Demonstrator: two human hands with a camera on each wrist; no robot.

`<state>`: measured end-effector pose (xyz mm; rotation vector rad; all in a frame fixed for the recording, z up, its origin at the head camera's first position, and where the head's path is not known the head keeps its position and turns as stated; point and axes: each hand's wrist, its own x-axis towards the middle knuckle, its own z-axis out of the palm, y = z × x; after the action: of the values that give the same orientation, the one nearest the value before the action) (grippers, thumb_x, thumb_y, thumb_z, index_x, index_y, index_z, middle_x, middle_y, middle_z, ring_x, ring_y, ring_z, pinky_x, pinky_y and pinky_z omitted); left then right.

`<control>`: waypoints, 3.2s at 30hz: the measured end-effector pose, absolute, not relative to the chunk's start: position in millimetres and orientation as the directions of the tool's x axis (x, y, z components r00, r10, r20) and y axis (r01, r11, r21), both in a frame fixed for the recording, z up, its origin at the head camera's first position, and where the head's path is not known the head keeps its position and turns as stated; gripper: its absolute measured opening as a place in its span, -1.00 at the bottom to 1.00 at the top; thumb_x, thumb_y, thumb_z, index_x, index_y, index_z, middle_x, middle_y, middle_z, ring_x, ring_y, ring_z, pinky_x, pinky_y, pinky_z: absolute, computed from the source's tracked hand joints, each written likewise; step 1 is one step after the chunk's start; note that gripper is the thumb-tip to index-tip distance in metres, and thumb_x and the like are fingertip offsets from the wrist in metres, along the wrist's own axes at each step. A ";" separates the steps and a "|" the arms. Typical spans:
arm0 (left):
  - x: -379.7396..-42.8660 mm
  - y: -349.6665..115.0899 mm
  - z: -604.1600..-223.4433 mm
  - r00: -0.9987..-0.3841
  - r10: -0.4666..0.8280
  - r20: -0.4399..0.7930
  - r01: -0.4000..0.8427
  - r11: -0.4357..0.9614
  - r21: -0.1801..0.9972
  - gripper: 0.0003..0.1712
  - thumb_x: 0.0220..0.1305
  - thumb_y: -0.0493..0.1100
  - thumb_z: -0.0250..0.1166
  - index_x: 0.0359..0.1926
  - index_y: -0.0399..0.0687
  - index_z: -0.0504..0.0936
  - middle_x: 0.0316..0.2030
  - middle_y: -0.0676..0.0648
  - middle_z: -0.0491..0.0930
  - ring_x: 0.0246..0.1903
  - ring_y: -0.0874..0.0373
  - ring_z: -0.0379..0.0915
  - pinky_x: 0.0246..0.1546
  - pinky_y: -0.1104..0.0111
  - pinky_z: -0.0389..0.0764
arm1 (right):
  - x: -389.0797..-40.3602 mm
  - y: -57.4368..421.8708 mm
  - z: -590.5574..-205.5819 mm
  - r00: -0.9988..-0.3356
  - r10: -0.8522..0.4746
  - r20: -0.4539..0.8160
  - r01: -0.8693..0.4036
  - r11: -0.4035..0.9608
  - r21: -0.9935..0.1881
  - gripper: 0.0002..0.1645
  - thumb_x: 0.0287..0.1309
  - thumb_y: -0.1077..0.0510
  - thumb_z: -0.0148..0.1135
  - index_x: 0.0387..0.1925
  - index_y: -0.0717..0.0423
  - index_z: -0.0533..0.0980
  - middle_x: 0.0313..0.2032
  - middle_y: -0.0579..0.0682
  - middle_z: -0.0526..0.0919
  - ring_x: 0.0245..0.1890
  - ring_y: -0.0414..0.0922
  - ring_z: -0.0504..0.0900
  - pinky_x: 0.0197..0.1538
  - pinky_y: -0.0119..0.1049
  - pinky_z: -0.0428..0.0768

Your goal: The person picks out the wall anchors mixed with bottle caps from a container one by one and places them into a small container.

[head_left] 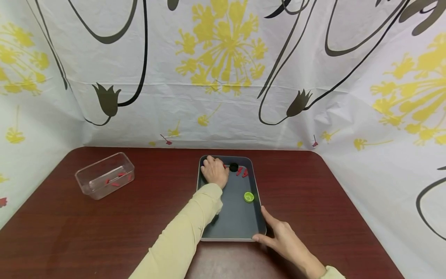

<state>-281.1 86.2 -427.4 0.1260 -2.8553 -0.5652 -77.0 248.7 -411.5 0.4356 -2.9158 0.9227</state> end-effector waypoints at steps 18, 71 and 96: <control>-279.8 85.0 -429.6 -0.970 -0.119 0.212 -0.027 0.919 0.392 -0.64 0.08 0.12 0.37 -0.27 -0.04 0.64 -0.19 -0.11 0.41 -0.18 -0.01 0.30 -0.17 0.16 0.37 | -75.6 248.6 -412.6 -0.957 -0.251 0.147 -0.290 0.782 -0.551 0.01 -0.01 -0.15 0.34 0.29 0.42 0.21 0.21 0.28 0.41 0.10 0.07 0.53 -0.02 -0.13 0.57; -253.5 -20.6 -356.4 -0.974 0.095 0.205 0.219 0.626 0.748 -0.64 0.14 0.06 0.34 -0.24 -0.14 0.72 -0.07 -0.15 0.44 -0.04 -0.01 0.35 -0.04 0.17 0.43 | -77.6 247.5 -409.4 -0.961 -0.243 0.134 -0.276 0.794 -0.541 0.01 -0.03 -0.12 0.38 0.28 0.43 0.23 0.19 0.30 0.42 0.08 0.09 0.54 -0.02 -0.10 0.57; -254.0 -159.2 -373.0 -0.939 -0.187 0.287 0.077 0.700 0.710 -0.59 0.15 -0.02 0.30 -0.23 -0.34 0.70 -0.07 -0.35 0.50 0.11 -0.17 0.25 0.13 0.05 0.27 | -77.7 247.3 -411.9 -0.948 -0.244 0.206 -0.316 0.806 -0.500 -0.02 -0.07 -0.08 0.42 0.26 0.41 0.27 0.14 0.26 0.49 0.03 0.05 0.59 -0.07 -0.12 0.59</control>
<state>-254.0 -159.2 -373.0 0.0864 -2.5722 -1.0961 -77.7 247.3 -411.9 0.4459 -2.8596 0.8256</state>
